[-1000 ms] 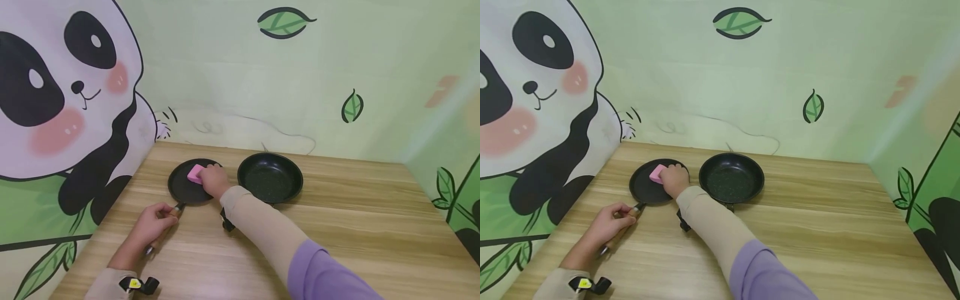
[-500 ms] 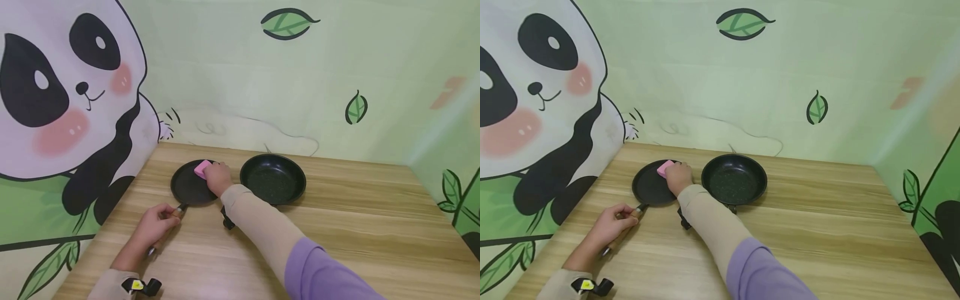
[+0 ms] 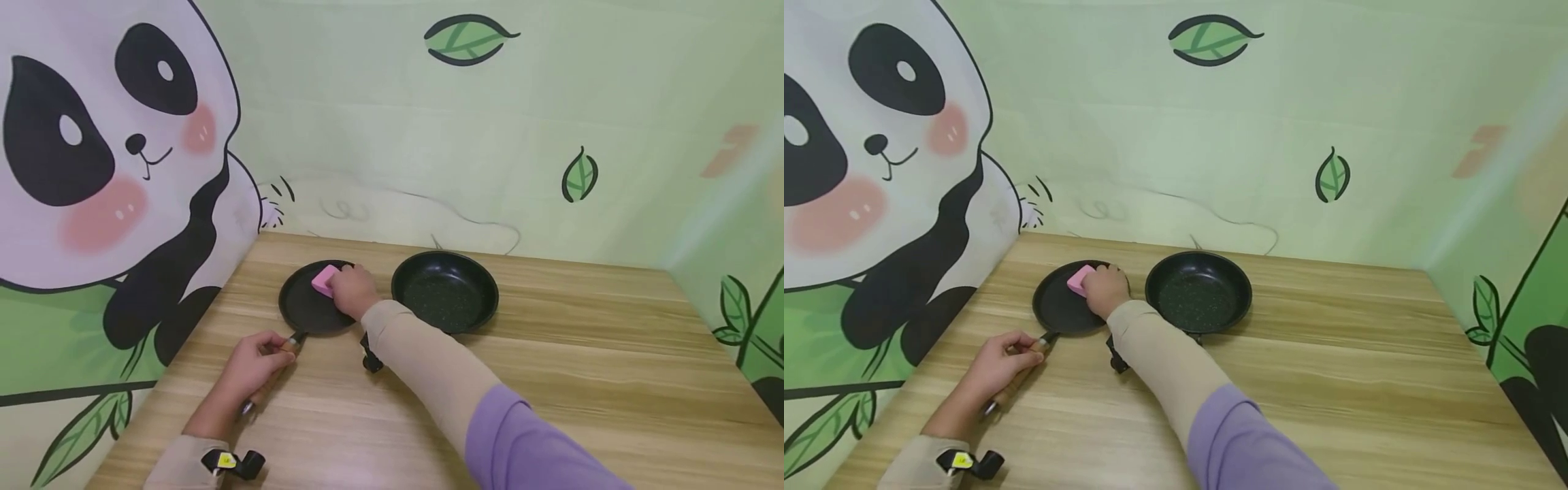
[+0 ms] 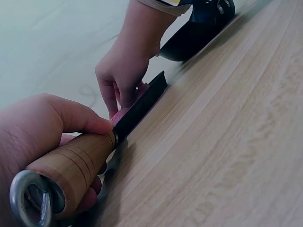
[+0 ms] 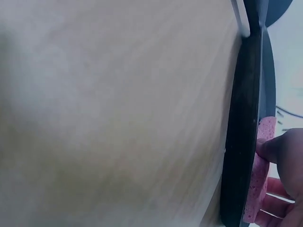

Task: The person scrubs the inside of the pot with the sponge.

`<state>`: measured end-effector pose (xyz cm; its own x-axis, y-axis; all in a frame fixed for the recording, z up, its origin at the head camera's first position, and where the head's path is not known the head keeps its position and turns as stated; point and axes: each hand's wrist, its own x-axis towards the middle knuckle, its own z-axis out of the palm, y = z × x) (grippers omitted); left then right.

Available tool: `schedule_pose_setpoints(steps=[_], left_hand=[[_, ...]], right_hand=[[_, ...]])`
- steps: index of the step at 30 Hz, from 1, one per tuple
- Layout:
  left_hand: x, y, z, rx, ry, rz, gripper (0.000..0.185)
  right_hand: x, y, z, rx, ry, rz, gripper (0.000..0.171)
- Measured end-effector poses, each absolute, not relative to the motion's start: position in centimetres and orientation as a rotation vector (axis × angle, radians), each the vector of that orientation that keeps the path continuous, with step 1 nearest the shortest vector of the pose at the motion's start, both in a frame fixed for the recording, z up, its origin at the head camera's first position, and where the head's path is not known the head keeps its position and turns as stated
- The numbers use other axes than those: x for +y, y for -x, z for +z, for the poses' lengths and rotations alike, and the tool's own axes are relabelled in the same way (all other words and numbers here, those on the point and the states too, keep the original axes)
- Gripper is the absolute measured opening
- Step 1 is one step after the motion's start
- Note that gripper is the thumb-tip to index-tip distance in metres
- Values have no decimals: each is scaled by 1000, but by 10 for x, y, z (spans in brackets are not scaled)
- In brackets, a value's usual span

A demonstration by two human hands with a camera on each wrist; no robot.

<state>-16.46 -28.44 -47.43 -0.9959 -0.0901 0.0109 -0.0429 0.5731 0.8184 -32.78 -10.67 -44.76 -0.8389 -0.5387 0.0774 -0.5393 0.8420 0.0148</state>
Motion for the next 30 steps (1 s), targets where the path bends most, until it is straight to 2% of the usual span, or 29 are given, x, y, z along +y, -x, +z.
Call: schedule_pose_setpoints(steps=[30], left_hand=[[-283,164,-473,-2737,-127,-1411,23]], right_hand=[[-122,271,-451,-2841,-1051,17,30]])
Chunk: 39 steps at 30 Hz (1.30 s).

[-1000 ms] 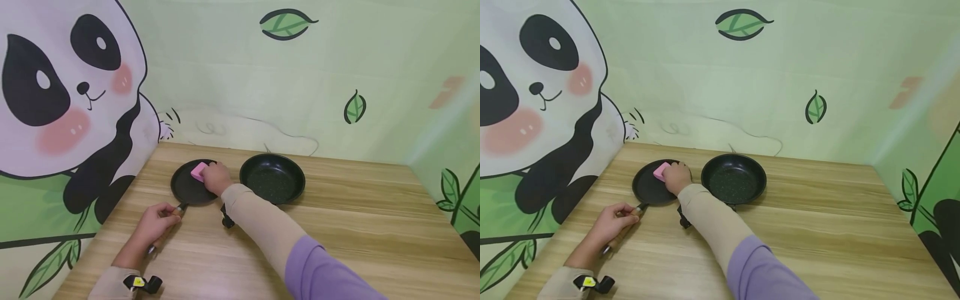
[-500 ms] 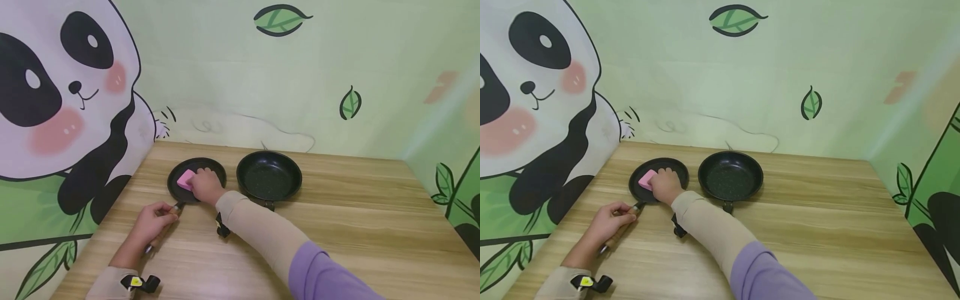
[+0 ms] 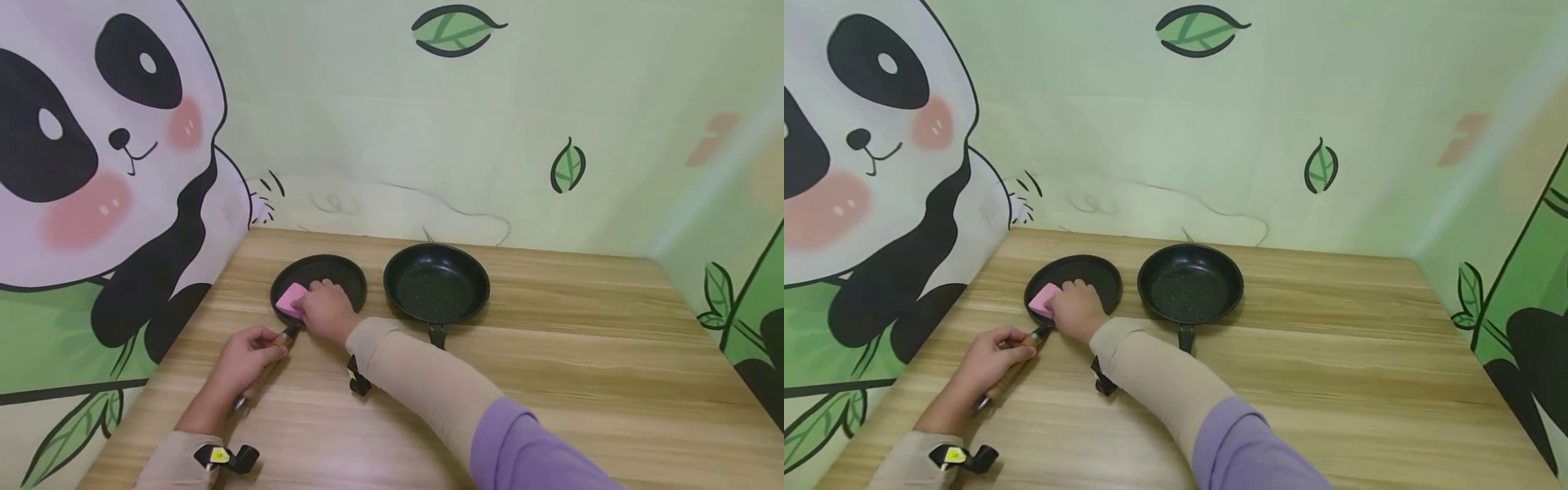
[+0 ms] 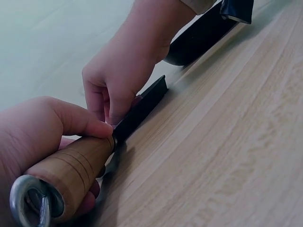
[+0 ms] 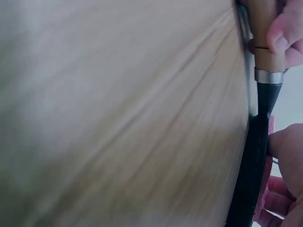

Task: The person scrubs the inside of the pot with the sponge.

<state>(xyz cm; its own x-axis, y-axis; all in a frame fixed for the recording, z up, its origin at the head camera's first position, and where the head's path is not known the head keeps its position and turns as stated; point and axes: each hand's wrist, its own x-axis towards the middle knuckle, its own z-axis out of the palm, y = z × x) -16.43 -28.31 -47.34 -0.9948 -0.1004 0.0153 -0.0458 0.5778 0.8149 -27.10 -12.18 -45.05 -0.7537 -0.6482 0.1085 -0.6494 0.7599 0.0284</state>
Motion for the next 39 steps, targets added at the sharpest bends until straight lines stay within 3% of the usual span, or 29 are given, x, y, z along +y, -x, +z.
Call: schedule_pose_setpoints(steps=[25,39], left_hand=[[-278,166,-473,-2750,-193,-1381,24],[-267,175,-470,-2751,-246,-1358,30]], right_hand=[[-111,309,-455,-2854,-875,69,33],[-75,310,-411,-2814,-967,220,34]])
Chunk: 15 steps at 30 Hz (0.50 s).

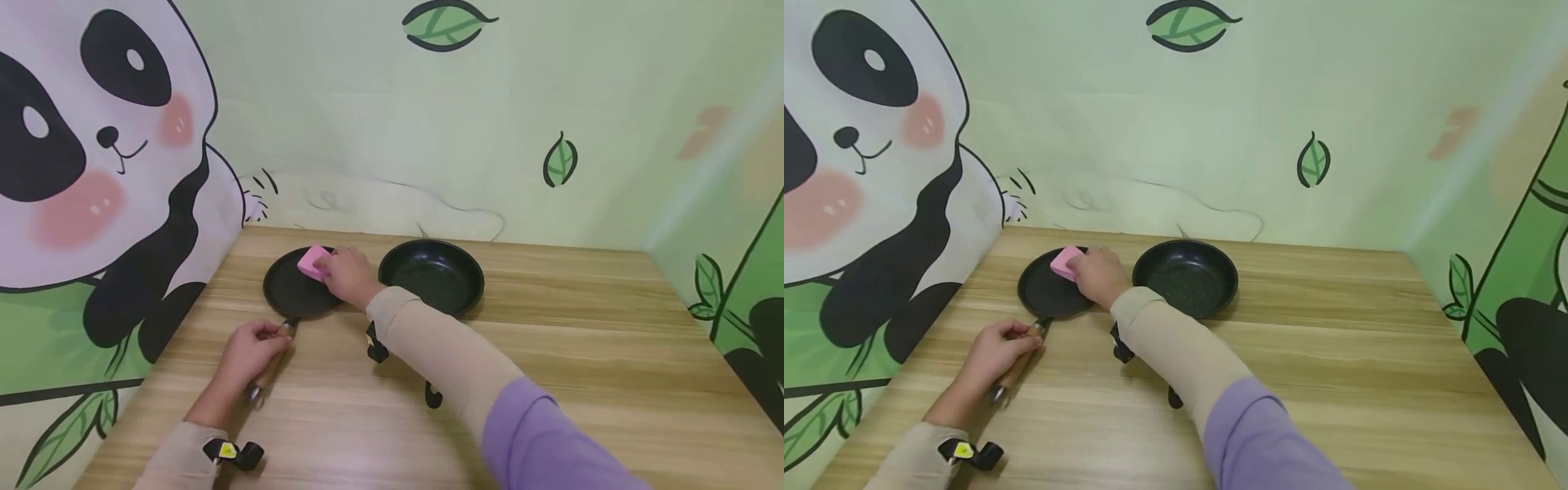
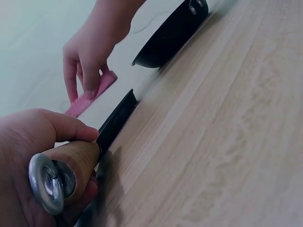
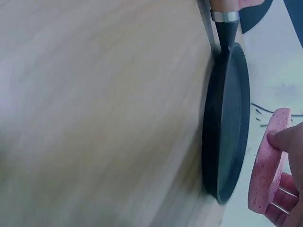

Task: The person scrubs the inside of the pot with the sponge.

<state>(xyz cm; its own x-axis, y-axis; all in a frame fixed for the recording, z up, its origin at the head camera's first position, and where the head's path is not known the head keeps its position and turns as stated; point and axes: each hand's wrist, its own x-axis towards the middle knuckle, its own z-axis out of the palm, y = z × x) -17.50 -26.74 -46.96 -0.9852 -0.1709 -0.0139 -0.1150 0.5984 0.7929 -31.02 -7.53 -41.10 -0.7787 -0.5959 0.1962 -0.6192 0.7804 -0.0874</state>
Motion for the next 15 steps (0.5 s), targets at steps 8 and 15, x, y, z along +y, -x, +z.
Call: schedule_pose_setpoints(steps=[8,15], left_hand=[[-259,184,-464,-2760,-285,-1352,37],[-251,196,-464,-2745,-281,-1357,37]], right_hand=[[-47,321,-401,-2792,-944,187,35],[-25,322,-388,-2794,-902,166,35]])
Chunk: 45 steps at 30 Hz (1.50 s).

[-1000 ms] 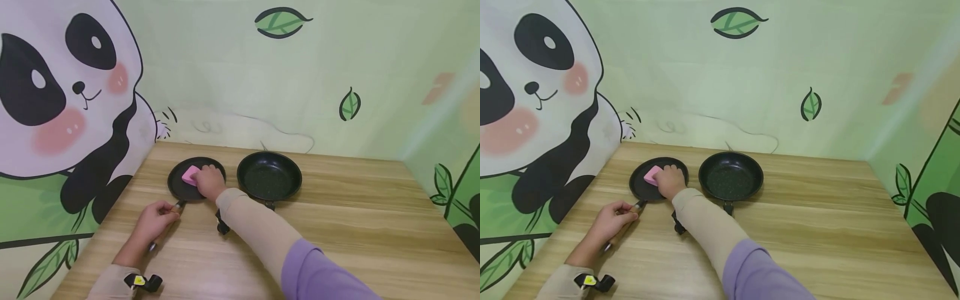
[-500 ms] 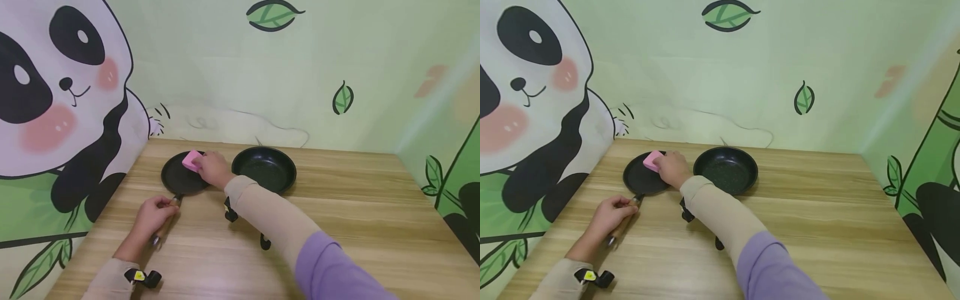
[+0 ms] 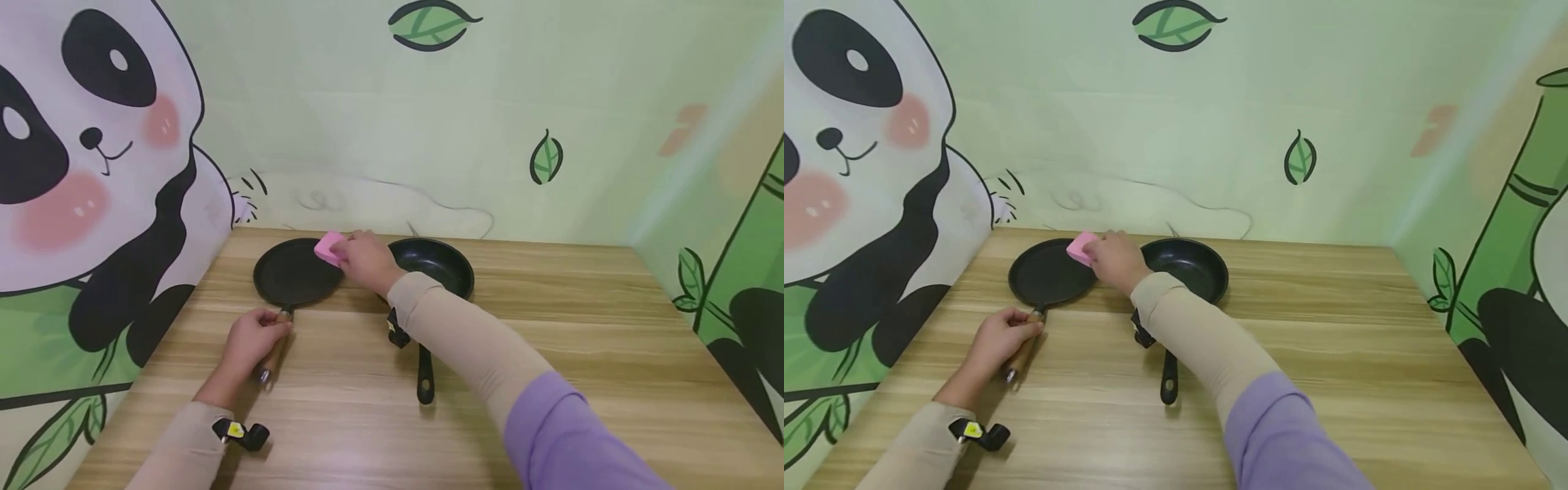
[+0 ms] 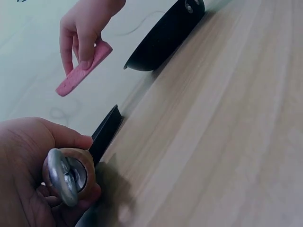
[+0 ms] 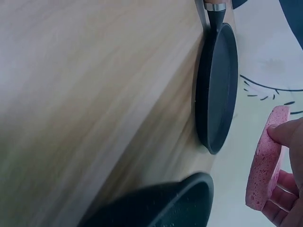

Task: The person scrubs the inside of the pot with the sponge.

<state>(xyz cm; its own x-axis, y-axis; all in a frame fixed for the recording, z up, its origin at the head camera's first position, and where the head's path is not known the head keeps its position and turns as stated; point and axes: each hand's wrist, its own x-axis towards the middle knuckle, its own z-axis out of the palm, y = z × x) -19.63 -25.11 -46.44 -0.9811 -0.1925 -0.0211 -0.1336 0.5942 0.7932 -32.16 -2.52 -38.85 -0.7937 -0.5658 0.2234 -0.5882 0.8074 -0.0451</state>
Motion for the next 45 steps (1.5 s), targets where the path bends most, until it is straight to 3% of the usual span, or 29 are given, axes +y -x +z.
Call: schedule_pose_setpoints(steps=[8,18,22,30,39,45], left_hand=[[-247,208,-464,-2755,-262,-1342,38],[-229,208,-457,-2773,-131,-706,47],[-218,208,-449,-2727,-112,-658,50],[-182,206,-433,-2642,-75,-1163,45],[-136,203,-442,-2491,-25,-1901,42],[-111,204,-452,-2458,-47,-2128,38]], right_hand=[[-11,326,-381,-2834,-857,153,35],[11,332,-371,-2829,-856,149,35],[20,334,-367,-2841,-843,133,35],[37,336,-362,-2819,-936,132,34],[57,334,-357,-2825,-962,154,34],[74,328,-351,-2853,-987,178,35]])
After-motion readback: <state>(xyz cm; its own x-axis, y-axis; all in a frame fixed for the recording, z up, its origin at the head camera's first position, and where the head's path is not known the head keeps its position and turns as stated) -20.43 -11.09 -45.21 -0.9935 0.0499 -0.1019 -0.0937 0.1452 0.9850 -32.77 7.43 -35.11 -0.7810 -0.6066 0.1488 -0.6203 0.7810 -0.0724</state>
